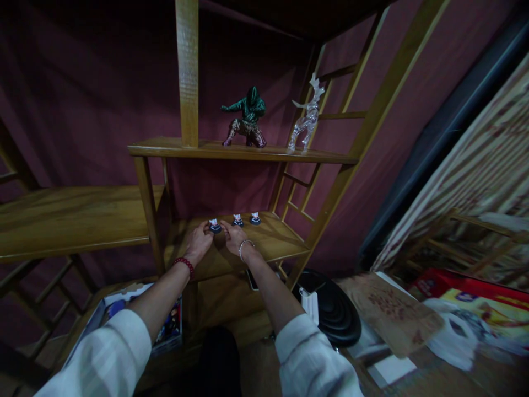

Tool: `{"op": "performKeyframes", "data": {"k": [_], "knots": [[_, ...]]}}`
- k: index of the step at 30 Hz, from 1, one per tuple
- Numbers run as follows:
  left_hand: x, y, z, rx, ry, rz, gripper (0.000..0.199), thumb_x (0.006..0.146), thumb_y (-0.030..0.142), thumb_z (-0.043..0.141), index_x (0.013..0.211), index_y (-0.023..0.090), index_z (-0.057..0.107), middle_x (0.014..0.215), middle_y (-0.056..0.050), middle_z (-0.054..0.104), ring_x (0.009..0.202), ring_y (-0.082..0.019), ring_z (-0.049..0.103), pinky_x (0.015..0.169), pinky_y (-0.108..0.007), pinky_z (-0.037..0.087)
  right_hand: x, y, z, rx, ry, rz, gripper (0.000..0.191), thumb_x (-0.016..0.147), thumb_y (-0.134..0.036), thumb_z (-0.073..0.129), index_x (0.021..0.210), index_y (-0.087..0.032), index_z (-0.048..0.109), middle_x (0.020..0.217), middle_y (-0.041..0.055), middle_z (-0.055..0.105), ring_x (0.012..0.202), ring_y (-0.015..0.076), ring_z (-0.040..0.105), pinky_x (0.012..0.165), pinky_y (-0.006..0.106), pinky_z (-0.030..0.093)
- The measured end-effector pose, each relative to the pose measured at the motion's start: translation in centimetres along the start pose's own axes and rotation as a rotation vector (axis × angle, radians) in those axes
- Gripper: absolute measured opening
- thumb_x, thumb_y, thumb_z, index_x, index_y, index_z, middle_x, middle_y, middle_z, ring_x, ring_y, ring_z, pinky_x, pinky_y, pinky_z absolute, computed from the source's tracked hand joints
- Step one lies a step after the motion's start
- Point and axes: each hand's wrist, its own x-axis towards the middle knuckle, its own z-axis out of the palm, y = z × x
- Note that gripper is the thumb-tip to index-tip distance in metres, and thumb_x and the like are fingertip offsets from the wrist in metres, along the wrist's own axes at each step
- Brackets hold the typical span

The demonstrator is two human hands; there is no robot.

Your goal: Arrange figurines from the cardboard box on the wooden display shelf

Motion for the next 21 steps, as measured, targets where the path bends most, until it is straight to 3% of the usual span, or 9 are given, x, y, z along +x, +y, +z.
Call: {"op": "performKeyframes", "data": {"k": [14, 21], "knots": [[-0.4, 0.6, -0.5, 0.023, 0.045, -0.040, 0.039, 0.073, 0.017, 0.045, 0.111, 0.017, 0.055, 0.106, -0.007, 0.064, 0.099, -0.018, 0.057, 0.082, -0.025, 0.041, -0.7, -1.4, -0.7, -0.099, -0.012, -0.047, 0.061, 0.069, -0.002, 0.044, 0.128, -0.016, 0.040, 0.115, 0.0064, 0.057, 0.107, 0.0175, 0.048, 0.095, 0.028, 0.035], [-0.8, 0.5, -0.7, 0.112, 0.134, -0.071, 0.031, 0.069, 0.012, 0.043, 0.091, 0.020, 0.063, 0.095, -0.006, 0.067, 0.089, -0.020, 0.060, 0.076, -0.026, 0.043, -0.3, -0.8, -0.4, 0.014, 0.081, 0.124, 0.046, 0.067, 0.000, 0.043, 0.110, -0.015, 0.053, 0.103, 0.0048, 0.063, 0.098, 0.0151, 0.053, 0.088, 0.026, 0.041]]}}
